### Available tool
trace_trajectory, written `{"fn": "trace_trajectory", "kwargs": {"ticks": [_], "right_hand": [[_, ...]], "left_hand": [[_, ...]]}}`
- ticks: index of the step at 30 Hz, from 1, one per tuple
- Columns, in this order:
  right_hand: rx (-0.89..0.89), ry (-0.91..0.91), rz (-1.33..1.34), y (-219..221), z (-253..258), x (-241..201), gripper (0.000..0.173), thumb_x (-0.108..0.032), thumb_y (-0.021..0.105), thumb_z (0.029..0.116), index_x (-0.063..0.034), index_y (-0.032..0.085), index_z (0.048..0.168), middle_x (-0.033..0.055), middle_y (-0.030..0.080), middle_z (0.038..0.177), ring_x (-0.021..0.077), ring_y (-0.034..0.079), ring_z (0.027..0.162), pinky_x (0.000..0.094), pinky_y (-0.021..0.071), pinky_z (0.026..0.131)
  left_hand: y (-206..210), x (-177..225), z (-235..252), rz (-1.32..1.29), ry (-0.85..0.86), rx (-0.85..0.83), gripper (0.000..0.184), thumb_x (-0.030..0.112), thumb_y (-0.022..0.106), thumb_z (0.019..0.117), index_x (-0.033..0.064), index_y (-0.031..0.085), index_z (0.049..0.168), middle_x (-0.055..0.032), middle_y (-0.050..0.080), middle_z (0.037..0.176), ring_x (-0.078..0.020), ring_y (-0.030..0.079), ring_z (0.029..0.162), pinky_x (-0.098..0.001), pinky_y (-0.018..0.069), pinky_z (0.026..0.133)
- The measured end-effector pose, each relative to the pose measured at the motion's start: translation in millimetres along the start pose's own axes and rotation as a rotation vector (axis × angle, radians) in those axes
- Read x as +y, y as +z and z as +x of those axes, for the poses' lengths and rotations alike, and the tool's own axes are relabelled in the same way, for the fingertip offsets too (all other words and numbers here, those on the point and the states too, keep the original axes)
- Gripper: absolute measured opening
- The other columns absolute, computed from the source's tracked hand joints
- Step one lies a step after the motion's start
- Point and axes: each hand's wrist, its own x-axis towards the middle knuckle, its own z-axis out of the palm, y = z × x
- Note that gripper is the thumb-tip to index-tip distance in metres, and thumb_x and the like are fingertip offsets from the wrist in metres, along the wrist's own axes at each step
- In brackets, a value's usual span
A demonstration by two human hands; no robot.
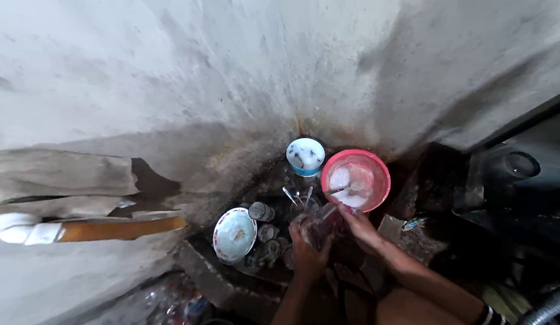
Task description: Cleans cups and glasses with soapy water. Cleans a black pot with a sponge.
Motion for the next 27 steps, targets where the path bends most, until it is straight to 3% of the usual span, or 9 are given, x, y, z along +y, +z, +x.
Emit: {"fn": "trace_trajectory", "kwargs": {"ticks": [4, 8, 10, 14, 17, 19, 21, 23, 27], "right_hand": [[-0.645, 0.121, 0.217, -13.3, -6.2, -6.4, 0.071, -0.065, 0.039, 0.1024, -0.0081, 0.052, 0.143, 0.0088, 0.068, 0.130, 0.0218, 0.066, 0.118, 0.0457, 0.0574, 0.100], [-0.972, 0.040, -0.479, 18.9, -14.5, -75.4, 0.044, -0.028, 0.068, 0.0985, -0.0069, 0.059, 0.136, 0.0124, 0.069, 0.116, 0.0220, 0.072, 0.093, 0.0462, 0.0625, 0.081], [-1.095, -0.239, -0.917, 31.8, -11.9, -82.5, 0.051, -0.037, 0.071, 0.0971, -0.0092, 0.061, 0.138, 0.0159, 0.068, 0.125, 0.0277, 0.067, 0.113, 0.0536, 0.0521, 0.101], [-1.102, -0.857, -1.341, 36.5, -6.7, -74.9, 0.049, -0.050, 0.062, 0.0990, -0.0037, 0.072, 0.111, 0.0206, 0.071, 0.099, 0.0420, 0.070, 0.094, 0.0643, 0.0539, 0.082], [-0.869, -0.961, -1.006, 31.9, -5.0, -65.2, 0.049, -0.053, 0.068, 0.0950, -0.0047, 0.074, 0.103, 0.0137, 0.074, 0.095, 0.0289, 0.073, 0.091, 0.0512, 0.0591, 0.085], [-0.670, -0.643, -0.642, 33.5, -12.0, -60.5, 0.039, -0.042, 0.067, 0.0989, -0.0047, 0.074, 0.106, 0.0073, 0.074, 0.095, 0.0144, 0.071, 0.089, 0.0382, 0.0594, 0.086], [-0.531, -0.256, -0.369, 39.5, -22.3, -66.3, 0.051, -0.045, 0.038, 0.1104, -0.0043, 0.066, 0.122, 0.0076, 0.070, 0.100, 0.0128, 0.068, 0.088, 0.0360, 0.0580, 0.083], [-0.520, -0.001, -0.008, 48.7, -22.9, -61.8, 0.076, -0.063, 0.010, 0.1062, -0.0093, 0.058, 0.129, 0.0062, 0.068, 0.104, 0.0140, 0.067, 0.089, 0.0341, 0.0586, 0.075], [-0.236, 0.006, 0.095, 74.0, -32.0, -55.3, 0.061, -0.047, 0.018, 0.1122, -0.0072, 0.063, 0.123, 0.0052, 0.067, 0.099, 0.0108, 0.065, 0.088, 0.0306, 0.0558, 0.076]], "left_hand": [[-34.8, 7.6, 5.3, -0.338, -0.321, -0.156, 0.075, 0.031, 0.081, 0.0864, -0.0022, 0.044, 0.142, -0.0143, 0.058, 0.136, -0.0163, 0.059, 0.123, -0.0341, 0.0524, 0.105], [-56.8, 31.0, 20.6, -0.658, -0.786, -0.122, 0.040, 0.025, 0.058, 0.1030, 0.0038, 0.051, 0.136, -0.0122, 0.069, 0.100, -0.0193, 0.069, 0.081, -0.0360, 0.0592, 0.068], [-73.3, 37.5, 24.3, -0.744, -1.033, -0.218, 0.035, 0.036, 0.048, 0.1075, 0.0083, 0.061, 0.123, -0.0111, 0.070, 0.087, -0.0188, 0.066, 0.068, -0.0332, 0.0544, 0.056], [-104.9, 44.8, 21.8, -0.859, -1.244, -0.386, 0.050, 0.049, 0.037, 0.1067, 0.0104, 0.070, 0.106, -0.0088, 0.071, 0.081, -0.0145, 0.063, 0.057, -0.0265, 0.0470, 0.043], [-107.4, 47.2, 14.7, -0.921, -1.116, -0.150, 0.048, 0.043, 0.036, 0.1091, 0.0074, 0.068, 0.111, -0.0112, 0.071, 0.082, -0.0159, 0.062, 0.055, -0.0276, 0.0489, 0.043], [-98.6, 41.2, 6.8, -0.852, -0.882, 0.091, 0.035, 0.032, 0.045, 0.1088, 0.0053, 0.058, 0.127, -0.0137, 0.072, 0.093, -0.0187, 0.067, 0.066, -0.0317, 0.0556, 0.052], [-86.8, 39.2, 1.2, -0.575, -0.604, 0.253, 0.047, 0.025, 0.063, 0.0993, 0.0018, 0.048, 0.138, -0.0115, 0.067, 0.110, -0.0150, 0.068, 0.085, -0.0308, 0.0598, 0.069], [-76.7, 36.4, -6.8, -0.245, -0.282, 0.295, 0.065, 0.029, 0.075, 0.0884, -0.0037, 0.046, 0.137, -0.0142, 0.060, 0.126, -0.0148, 0.061, 0.113, -0.0305, 0.0547, 0.096], [-59.8, 7.3, -22.4, 0.301, 0.267, 0.342, 0.051, 0.052, 0.077, 0.0863, 0.0149, 0.065, 0.119, -0.0224, 0.058, 0.127, -0.0324, 0.054, 0.125, -0.0462, 0.0438, 0.109]]}}
